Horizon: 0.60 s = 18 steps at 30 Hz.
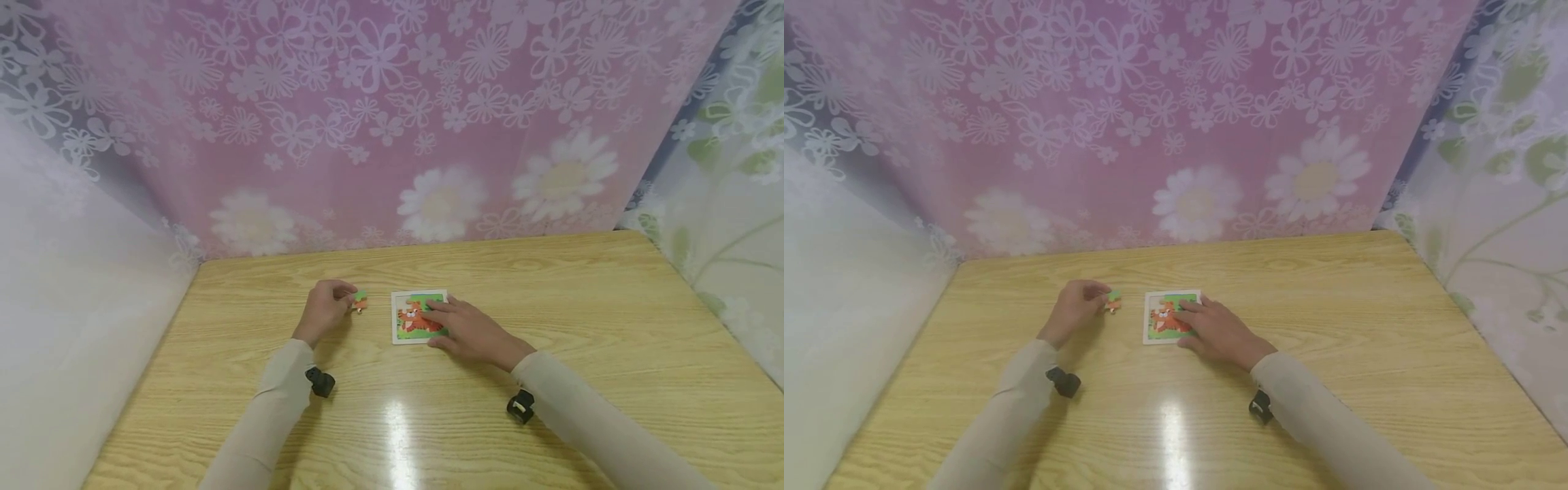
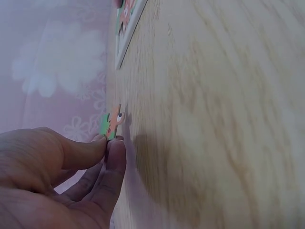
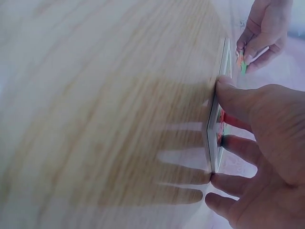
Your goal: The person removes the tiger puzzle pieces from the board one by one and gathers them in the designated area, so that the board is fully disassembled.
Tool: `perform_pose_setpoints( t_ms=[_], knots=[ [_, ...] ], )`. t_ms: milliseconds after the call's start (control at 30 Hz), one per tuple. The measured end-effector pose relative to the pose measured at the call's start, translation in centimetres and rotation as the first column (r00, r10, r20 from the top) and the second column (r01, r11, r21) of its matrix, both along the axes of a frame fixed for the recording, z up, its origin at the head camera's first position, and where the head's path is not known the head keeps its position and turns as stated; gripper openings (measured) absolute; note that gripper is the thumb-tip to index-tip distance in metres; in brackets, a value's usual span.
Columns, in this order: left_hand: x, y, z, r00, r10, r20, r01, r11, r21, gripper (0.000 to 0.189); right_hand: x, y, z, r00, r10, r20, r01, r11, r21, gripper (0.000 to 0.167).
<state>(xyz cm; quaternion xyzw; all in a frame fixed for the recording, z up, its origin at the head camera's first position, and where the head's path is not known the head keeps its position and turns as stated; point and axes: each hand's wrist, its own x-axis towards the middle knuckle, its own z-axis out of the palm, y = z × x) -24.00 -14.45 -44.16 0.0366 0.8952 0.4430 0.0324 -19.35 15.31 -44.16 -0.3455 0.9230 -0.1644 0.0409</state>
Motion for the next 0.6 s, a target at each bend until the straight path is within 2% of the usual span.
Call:
perform_pose_setpoints(
  t_ms=[333, 600],
  knots=[
    [0.3, -1.0, 0.1, 0.999, 0.009, 0.053, -0.007, 1.0, -0.024, 0.019, 0.1, 0.1, 0.1, 1.0, -0.011, 0.022, 0.011, 1.0, -0.012, 0.056],
    [0.4, -1.5, 0.0, 0.998, 0.016, 0.055, -0.014, 0.999, -0.04, 0.019, 0.3, 0.0, 0.3, 0.999, -0.031, 0.043, 0.032, 0.999, -0.013, 0.057]
  ],
)
